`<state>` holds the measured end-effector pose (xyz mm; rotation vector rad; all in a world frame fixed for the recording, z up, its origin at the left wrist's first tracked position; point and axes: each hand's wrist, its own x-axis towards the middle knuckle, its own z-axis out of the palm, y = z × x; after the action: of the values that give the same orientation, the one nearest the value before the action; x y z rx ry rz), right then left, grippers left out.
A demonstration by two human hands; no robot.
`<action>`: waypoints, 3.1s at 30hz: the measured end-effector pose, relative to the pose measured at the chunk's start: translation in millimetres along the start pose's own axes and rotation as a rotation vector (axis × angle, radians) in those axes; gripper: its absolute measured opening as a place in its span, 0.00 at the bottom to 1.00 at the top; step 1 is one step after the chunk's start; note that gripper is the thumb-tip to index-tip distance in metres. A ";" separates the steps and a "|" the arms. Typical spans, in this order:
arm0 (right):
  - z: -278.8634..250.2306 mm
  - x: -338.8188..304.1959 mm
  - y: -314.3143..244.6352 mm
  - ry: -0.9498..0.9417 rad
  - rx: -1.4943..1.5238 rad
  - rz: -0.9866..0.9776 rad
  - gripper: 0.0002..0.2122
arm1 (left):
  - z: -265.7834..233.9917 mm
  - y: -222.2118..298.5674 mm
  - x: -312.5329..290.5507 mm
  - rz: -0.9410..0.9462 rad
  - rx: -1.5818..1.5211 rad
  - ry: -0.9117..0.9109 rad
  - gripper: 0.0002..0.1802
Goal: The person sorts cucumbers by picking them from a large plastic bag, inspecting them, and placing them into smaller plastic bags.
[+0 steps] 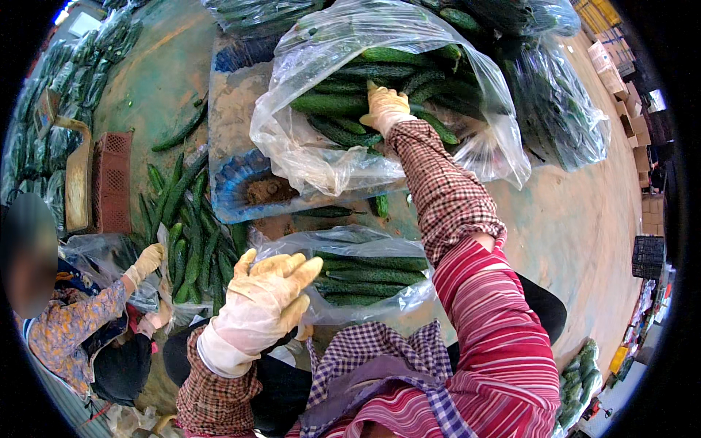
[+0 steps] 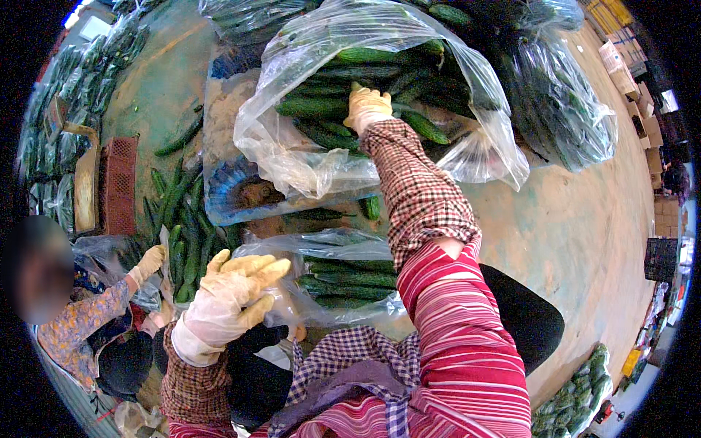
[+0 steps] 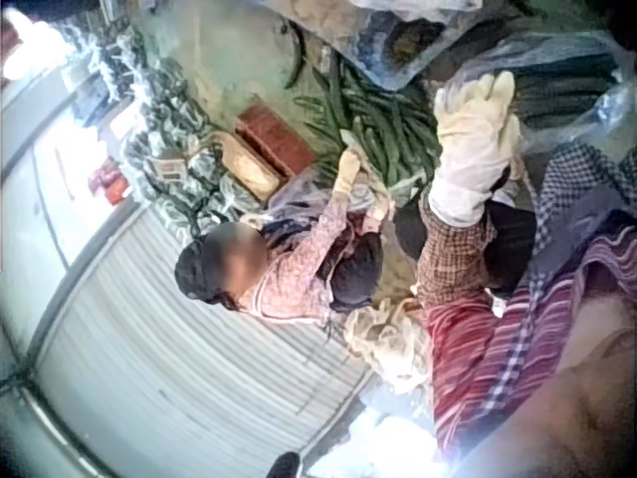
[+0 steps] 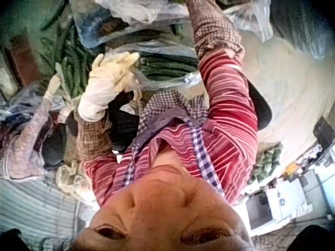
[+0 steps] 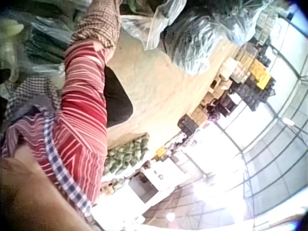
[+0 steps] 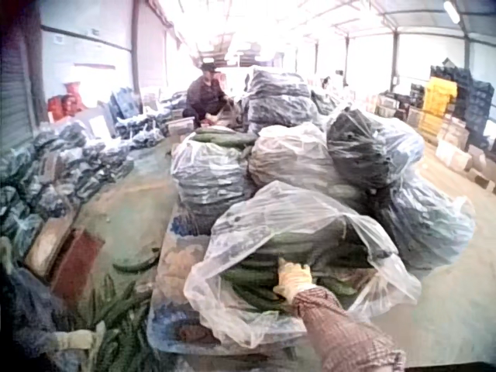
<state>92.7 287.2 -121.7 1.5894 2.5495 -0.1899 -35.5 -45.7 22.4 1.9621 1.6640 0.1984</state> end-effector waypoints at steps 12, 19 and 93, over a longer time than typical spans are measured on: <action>-4.8 -156.6 28.5 -1.039 2.053 -0.061 0.28 | 21.4 -9.5 9.6 -0.269 -0.089 0.387 0.32; -22.4 -207.4 -6.1 -0.969 2.086 -0.378 0.39 | 45.0 -5.7 16.9 -0.681 0.107 -0.226 0.67; 41.6 -63.6 -16.6 0.151 0.832 -0.293 0.19 | 35.7 -213.6 -87.2 -0.472 -1.909 1.181 0.19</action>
<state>107.4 216.6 -150.7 1.4225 3.0073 -1.3542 -223.3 -122.6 -93.0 -0.1535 1.1828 2.0100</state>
